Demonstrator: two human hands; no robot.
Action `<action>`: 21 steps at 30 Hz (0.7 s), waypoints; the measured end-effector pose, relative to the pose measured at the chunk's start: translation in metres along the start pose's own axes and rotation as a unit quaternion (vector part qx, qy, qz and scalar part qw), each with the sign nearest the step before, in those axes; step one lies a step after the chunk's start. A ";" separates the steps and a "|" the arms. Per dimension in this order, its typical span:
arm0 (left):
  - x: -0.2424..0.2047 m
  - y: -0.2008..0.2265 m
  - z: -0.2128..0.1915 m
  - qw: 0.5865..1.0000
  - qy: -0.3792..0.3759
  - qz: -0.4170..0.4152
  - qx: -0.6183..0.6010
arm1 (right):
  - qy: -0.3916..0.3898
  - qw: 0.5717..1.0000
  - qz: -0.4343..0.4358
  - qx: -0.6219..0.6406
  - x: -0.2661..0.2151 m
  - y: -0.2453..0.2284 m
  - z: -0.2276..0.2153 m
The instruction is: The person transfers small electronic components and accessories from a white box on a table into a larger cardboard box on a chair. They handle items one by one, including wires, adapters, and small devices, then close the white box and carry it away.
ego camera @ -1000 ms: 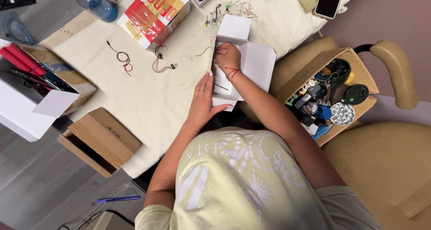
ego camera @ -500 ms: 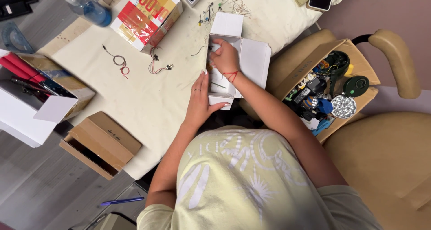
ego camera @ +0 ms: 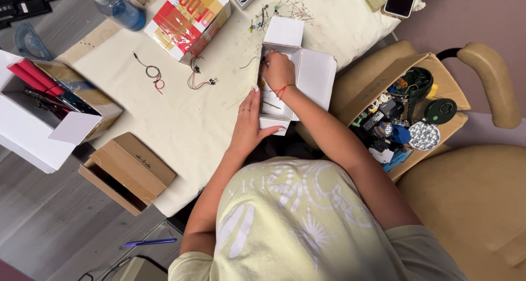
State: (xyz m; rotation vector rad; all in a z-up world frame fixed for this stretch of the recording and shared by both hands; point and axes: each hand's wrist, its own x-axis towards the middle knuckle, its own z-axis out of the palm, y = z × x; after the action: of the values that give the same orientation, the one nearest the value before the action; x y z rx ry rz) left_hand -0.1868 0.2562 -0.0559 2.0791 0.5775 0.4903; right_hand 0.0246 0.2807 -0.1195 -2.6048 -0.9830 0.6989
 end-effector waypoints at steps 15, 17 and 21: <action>0.042 0.062 -0.032 0.980 0.144 0.012 -0.140 | 0.310 0.894 -0.285 0.152 -0.158 -0.007 -0.122; 0.054 0.078 -0.029 0.975 0.113 0.024 -0.190 | 0.342 0.878 -0.308 0.133 -0.173 -0.002 -0.141; 0.064 0.099 -0.003 0.967 0.035 0.043 -0.249 | 0.414 0.840 -0.344 0.071 -0.193 0.037 -0.149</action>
State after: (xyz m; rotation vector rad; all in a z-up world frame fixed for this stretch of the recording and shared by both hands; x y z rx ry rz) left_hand -0.1152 0.2460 0.0367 1.6149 0.3567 0.6850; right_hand -0.0032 0.1118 0.0574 -1.8432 -1.3179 -0.4858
